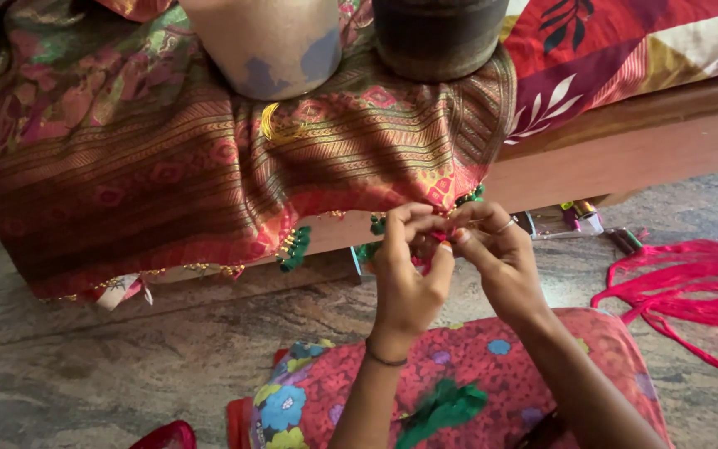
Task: Tying and trimming decorative tassels on the edge of a saree.
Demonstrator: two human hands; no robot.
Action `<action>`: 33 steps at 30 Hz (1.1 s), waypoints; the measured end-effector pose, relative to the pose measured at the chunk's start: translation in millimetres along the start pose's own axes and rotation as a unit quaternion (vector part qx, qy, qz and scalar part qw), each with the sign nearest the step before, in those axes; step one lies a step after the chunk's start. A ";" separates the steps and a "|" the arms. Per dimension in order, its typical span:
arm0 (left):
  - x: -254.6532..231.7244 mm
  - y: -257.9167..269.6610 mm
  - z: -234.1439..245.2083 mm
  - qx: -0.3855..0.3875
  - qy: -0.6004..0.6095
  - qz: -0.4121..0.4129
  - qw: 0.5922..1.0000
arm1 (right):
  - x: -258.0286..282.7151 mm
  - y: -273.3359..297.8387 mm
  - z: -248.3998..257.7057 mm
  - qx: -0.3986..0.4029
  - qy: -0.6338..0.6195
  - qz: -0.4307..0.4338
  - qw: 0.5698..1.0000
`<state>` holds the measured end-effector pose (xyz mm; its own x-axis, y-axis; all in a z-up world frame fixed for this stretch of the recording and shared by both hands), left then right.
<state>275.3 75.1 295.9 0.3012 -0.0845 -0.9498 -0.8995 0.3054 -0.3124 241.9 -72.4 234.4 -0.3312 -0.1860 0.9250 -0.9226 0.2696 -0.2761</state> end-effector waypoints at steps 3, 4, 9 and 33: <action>6.4 -3.6 -9.5 0.051 0.043 -0.014 0.998 | 2.4 -0.2 5.9 -0.001 0.017 0.008 1.000; -3.3 -2.2 -12.0 0.062 -0.015 -0.078 0.995 | 0.0 -1.9 12.0 -0.023 0.013 0.005 1.000; -9.6 -3.0 -25.3 0.129 0.011 -0.115 0.985 | 33.5 5.5 13.5 -0.110 0.073 0.051 0.990; 6.0 -24.0 -15.1 0.011 0.101 -0.024 0.995 | 113.7 -24.3 -50.0 0.003 0.225 0.173 0.959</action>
Point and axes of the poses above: each hand's wrist, its own y-axis away from the middle knuckle, its own z-axis out of the back of the hand, x = y × z, the point moved 10 cm from there along -y, towards the middle knuckle, and after that the axes turned 2 degrees about x, right-handed, at the moved point
